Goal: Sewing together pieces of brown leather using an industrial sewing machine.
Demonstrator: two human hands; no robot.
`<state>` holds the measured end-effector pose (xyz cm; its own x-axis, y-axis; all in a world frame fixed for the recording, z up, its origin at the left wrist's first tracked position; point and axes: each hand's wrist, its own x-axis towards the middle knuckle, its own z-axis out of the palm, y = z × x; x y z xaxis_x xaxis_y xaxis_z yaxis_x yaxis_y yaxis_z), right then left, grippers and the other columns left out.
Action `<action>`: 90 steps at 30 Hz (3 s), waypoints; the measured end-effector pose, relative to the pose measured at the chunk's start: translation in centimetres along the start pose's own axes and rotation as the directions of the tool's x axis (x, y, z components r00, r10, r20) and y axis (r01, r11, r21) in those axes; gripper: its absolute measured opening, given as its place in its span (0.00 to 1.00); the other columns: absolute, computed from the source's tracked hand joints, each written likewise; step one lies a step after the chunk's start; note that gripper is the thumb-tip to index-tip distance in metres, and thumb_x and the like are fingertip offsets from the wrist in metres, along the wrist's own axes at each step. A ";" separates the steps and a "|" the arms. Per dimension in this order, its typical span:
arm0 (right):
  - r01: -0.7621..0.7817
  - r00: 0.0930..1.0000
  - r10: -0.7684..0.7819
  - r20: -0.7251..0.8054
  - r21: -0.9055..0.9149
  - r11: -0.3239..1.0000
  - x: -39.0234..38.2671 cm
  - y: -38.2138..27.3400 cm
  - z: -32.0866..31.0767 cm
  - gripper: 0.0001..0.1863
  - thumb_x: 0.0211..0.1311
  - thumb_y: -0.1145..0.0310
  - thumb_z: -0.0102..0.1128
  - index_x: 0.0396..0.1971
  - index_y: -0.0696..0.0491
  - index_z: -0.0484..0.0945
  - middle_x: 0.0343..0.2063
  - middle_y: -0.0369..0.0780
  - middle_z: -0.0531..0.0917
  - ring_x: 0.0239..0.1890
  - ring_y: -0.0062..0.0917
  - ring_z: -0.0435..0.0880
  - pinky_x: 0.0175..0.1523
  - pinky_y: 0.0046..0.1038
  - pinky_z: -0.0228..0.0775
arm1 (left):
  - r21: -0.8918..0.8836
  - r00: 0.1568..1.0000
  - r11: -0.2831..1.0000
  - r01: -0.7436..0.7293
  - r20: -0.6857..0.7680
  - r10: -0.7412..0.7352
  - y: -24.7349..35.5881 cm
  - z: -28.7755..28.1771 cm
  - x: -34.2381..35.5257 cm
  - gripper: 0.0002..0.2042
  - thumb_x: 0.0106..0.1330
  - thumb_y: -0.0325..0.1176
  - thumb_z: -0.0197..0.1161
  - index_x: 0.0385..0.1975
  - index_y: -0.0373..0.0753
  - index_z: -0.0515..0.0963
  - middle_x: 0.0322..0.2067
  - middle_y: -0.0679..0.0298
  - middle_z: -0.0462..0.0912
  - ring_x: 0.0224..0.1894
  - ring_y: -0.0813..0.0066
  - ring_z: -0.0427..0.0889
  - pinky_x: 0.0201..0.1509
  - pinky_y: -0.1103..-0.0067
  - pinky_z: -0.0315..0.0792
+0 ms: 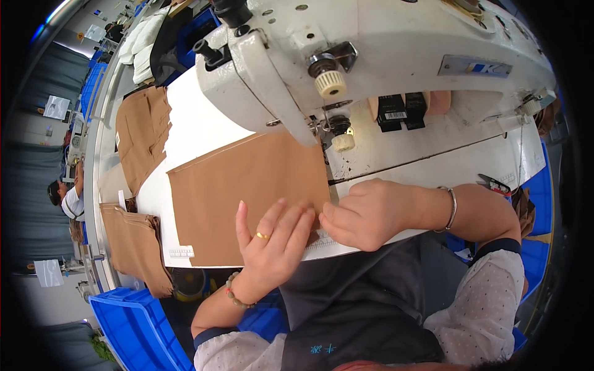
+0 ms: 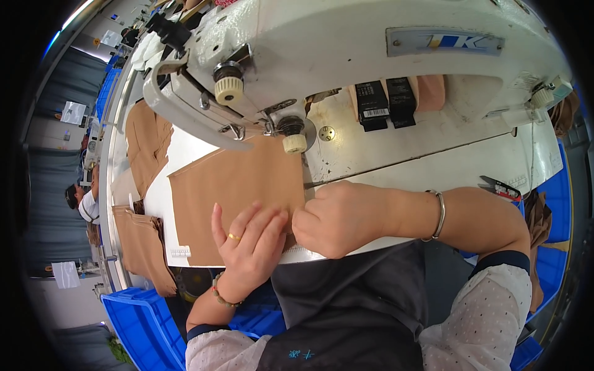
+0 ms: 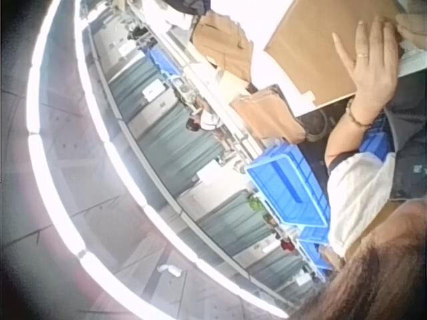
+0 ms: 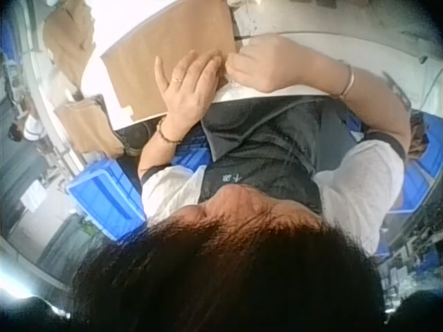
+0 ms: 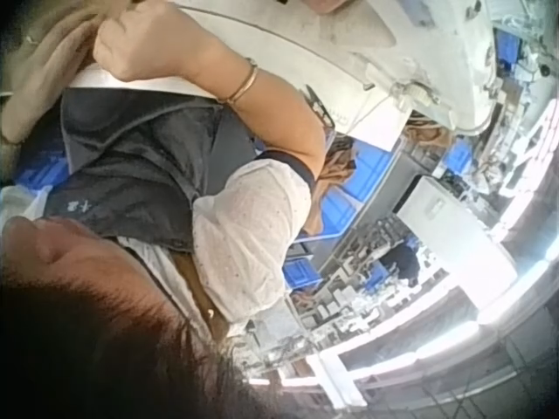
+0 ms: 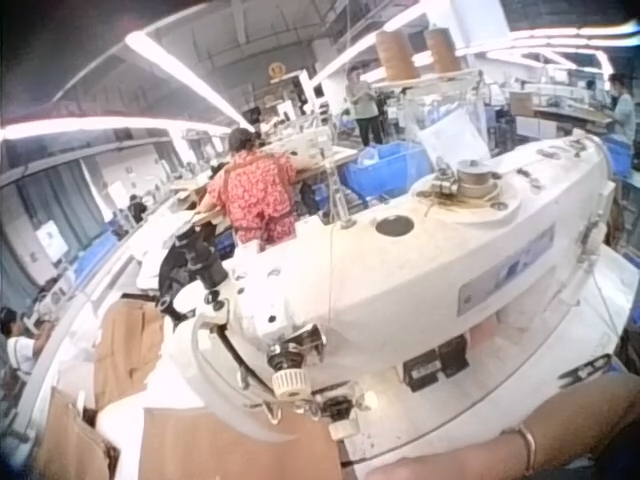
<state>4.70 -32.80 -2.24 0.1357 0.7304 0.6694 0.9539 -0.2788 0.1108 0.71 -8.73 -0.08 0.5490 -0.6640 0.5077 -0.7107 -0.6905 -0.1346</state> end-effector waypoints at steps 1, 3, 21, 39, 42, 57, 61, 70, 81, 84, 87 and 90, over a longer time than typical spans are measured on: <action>0.005 1.000 -0.005 0.029 -0.007 1.000 0.0 -0.1 0.0 0.13 0.44 0.69 0.64 0.32 0.57 0.83 0.33 0.38 0.84 0.19 0.15 0.75 0.21 0.19 0.64 | -0.024 0.998 0.999 0.030 0.062 -0.029 -0.2 0.3 0.2 0.12 0.57 0.32 0.70 0.41 0.44 0.86 0.40 0.70 0.87 0.48 0.70 0.84 0.72 0.51 0.60; 0.008 0.998 -0.007 0.058 -0.016 1.000 -0.1 -0.3 0.0 0.13 0.43 0.69 0.64 0.32 0.57 0.83 0.33 0.39 0.85 0.18 0.15 0.75 0.21 0.19 0.64 | -0.046 0.991 0.997 0.060 0.124 -0.054 -0.3 0.4 0.3 0.15 0.54 0.28 0.70 0.43 0.43 0.85 0.42 0.70 0.87 0.49 0.69 0.85 0.72 0.52 0.61; -0.057 0.981 0.035 0.191 0.113 0.992 -0.2 -0.1 -0.1 0.10 0.41 0.70 0.63 0.13 0.53 0.70 0.13 0.35 0.67 0.13 0.21 0.73 0.15 0.26 0.66 | -0.266 0.931 0.954 0.140 0.365 -0.035 -2.6 3.5 2.6 0.25 0.66 0.42 0.67 0.62 0.45 0.76 0.65 0.61 0.73 0.69 0.55 0.70 0.70 0.50 0.61; -0.043 0.968 0.041 0.247 0.003 0.999 -0.8 0.7 0.2 0.08 0.43 0.68 0.61 0.16 0.52 0.70 0.18 0.34 0.66 0.14 0.17 0.71 0.17 0.24 0.64 | -0.194 0.895 0.947 0.256 0.418 -0.156 -4.0 3.9 2.8 0.31 0.66 0.48 0.66 0.67 0.42 0.71 0.70 0.57 0.68 0.72 0.50 0.63 0.73 0.47 0.52; -0.043 0.968 0.038 0.249 0.014 0.999 -0.5 0.6 0.1 0.08 0.44 0.69 0.61 0.17 0.52 0.70 0.19 0.34 0.67 0.15 0.17 0.72 0.18 0.23 0.65 | -0.129 0.846 0.918 0.375 0.453 -0.282 -6.5 3.7 1.4 0.35 0.67 0.55 0.63 0.69 0.40 0.68 0.74 0.56 0.62 0.76 0.48 0.57 0.74 0.44 0.47; -0.490 0.812 0.583 -0.029 -0.577 0.654 -6.0 4.6 -5.6 0.07 0.55 0.71 0.61 0.33 0.56 0.81 0.36 0.37 0.86 0.25 0.24 0.84 0.29 0.27 0.77 | -0.405 0.969 0.889 0.213 0.208 -0.137 -4.5 0.5 3.3 0.20 0.62 0.38 0.73 0.52 0.38 0.81 0.53 0.58 0.83 0.58 0.56 0.79 0.59 0.63 0.71; -0.502 0.840 0.541 -0.047 -0.449 0.739 -5.9 4.9 -6.4 0.07 0.55 0.70 0.62 0.34 0.54 0.82 0.39 0.35 0.87 0.28 0.24 0.86 0.31 0.27 0.77 | -0.686 0.852 0.542 0.486 0.510 -0.119 -2.8 -0.3 5.5 0.19 0.67 0.39 0.70 0.53 0.35 0.81 0.46 0.57 0.86 0.48 0.69 0.85 0.45 0.75 0.79; -0.418 0.895 0.443 0.043 -0.261 0.870 -0.8 -2.5 -4.3 0.05 0.53 0.66 0.67 0.30 0.49 0.82 0.32 0.34 0.83 0.25 0.22 0.83 0.29 0.28 0.74 | -0.536 0.596 -0.342 0.772 0.797 0.096 -2.5 5.6 7.4 0.13 0.77 0.36 0.59 0.50 0.33 0.81 0.38 0.65 0.86 0.36 0.83 0.84 0.43 0.83 0.81; -0.797 0.385 0.913 0.132 -0.452 0.402 -5.3 1.9 -3.6 0.06 0.62 0.65 0.62 0.31 0.50 0.81 0.31 0.38 0.82 0.28 0.37 0.84 0.30 0.38 0.74 | -0.661 0.665 -0.166 0.732 0.746 -0.041 -3.3 5.0 7.4 0.09 0.77 0.32 0.57 0.43 0.34 0.80 0.33 0.69 0.85 0.33 0.86 0.82 0.34 0.87 0.76; -0.760 0.416 0.897 0.149 -0.484 0.433 -5.5 2.1 -4.0 0.07 0.62 0.63 0.63 0.36 0.50 0.80 0.31 0.39 0.81 0.28 0.37 0.84 0.31 0.38 0.75 | -0.688 0.700 -0.227 0.689 0.713 -0.038 -3.2 5.3 7.1 0.09 0.78 0.32 0.57 0.44 0.33 0.79 0.32 0.68 0.84 0.32 0.85 0.82 0.34 0.86 0.76; -0.730 0.474 0.867 0.153 -0.483 0.484 -5.4 2.3 -5.7 0.08 0.61 0.65 0.63 0.39 0.51 0.81 0.32 0.37 0.83 0.30 0.36 0.85 0.33 0.37 0.77 | -0.708 0.722 -0.251 0.661 0.690 -0.045 -3.3 5.3 6.9 0.09 0.78 0.32 0.57 0.45 0.33 0.78 0.32 0.66 0.84 0.33 0.83 0.83 0.35 0.84 0.77; -0.751 0.592 0.784 -0.185 -0.478 0.455 -5.8 3.6 -6.8 0.06 0.58 0.70 0.64 0.36 0.51 0.83 0.32 0.34 0.83 0.31 0.33 0.85 0.34 0.34 0.78 | -0.697 0.715 -0.241 0.675 0.699 -0.016 -3.5 5.4 7.0 0.08 0.77 0.30 0.57 0.45 0.32 0.78 0.34 0.63 0.86 0.35 0.80 0.85 0.38 0.83 0.79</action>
<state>5.49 -42.30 -0.70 0.7790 0.0987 0.6192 0.2038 -0.9738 -0.1010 9.45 -12.51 -0.61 0.7115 -0.6642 -0.2292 0.2355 -0.0819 0.9684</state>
